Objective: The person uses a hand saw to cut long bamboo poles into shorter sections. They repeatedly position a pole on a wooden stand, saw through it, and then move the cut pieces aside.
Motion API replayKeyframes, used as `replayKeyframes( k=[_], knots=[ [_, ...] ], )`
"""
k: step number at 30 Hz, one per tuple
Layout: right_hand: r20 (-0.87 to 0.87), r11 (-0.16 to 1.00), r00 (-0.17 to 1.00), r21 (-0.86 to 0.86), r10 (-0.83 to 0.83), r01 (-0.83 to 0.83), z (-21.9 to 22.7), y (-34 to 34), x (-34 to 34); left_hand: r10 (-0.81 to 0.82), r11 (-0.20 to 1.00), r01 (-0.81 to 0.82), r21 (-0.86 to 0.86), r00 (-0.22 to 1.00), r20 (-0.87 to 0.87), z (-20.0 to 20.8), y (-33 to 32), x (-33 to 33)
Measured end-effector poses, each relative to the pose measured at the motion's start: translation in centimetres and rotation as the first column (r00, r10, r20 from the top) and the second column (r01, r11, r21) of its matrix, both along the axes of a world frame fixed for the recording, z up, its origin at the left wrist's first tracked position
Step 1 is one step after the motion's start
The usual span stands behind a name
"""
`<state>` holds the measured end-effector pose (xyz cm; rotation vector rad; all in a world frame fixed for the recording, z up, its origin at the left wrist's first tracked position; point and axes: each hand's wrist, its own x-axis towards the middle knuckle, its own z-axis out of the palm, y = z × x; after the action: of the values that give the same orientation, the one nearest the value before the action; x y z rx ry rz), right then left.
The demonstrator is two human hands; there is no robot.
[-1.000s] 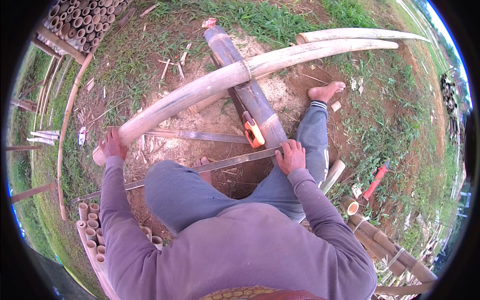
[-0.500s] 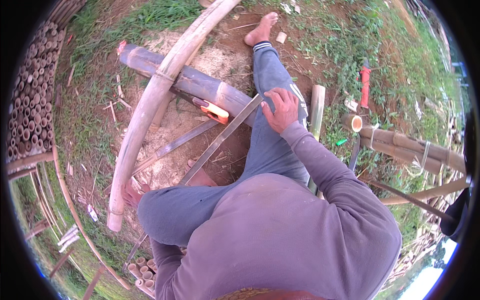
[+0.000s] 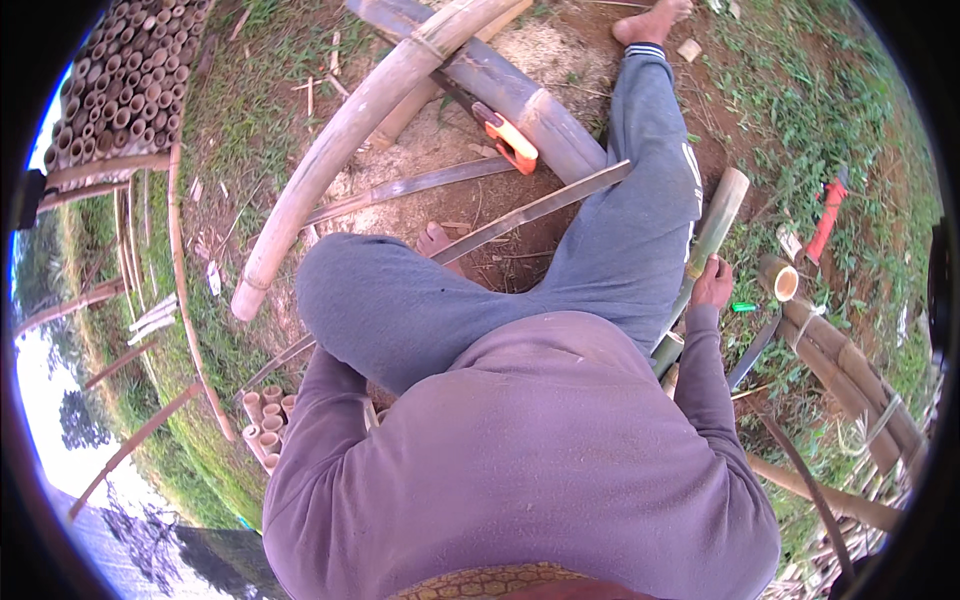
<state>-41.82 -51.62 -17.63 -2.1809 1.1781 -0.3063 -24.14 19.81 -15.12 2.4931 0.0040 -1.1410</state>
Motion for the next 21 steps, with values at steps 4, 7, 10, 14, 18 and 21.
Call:
replayKeyframes(
  k=[4, 7, 10, 14, 18, 21],
  knots=[
    [0.174, 0.979, 0.972, -0.155, 0.158, -0.131, 5.7, 3.4, 7.4, -0.027, 1.0, 0.027, 0.004, 0.985, 0.168, 1.7, -1.8, 1.2],
    [0.181, 0.787, 0.81, -0.426, 0.558, -0.447, 10.4, 5.6, 12.8, -0.048, 0.997, 0.025, 0.078, 0.951, 0.307, 2.0, -3.1, 3.0],
    [0.147, 0.609, 0.634, -0.503, 0.759, -0.613, 13.6, 10.7, 17.5, -0.113, 0.971, 0.021, 0.238, 0.919, 0.377, 0.4, -3.8, 4.8],
    [0.149, 0.356, 0.324, -0.358, 0.934, -0.863, 14.1, 20.7, 22.8, -0.208, 0.93, 0.044, 0.365, 0.882, 0.423, -3.5, -2.4, 6.0],
    [0.025, 0.136, 0.134, -0.222, 0.991, -0.965, 11.3, 28.6, 24.6, -0.344, 0.894, 0.187, 0.407, 0.868, 0.357, -2.5, -2.1, 7.0],
    [-0.093, -0.071, -0.051, -0.215, 0.994, -0.974, 7.9, 33.2, 25.6, -0.32, 0.911, 0.133, 0.389, 0.823, 0.468, -3.2, -0.6, 4.8]
  ],
)
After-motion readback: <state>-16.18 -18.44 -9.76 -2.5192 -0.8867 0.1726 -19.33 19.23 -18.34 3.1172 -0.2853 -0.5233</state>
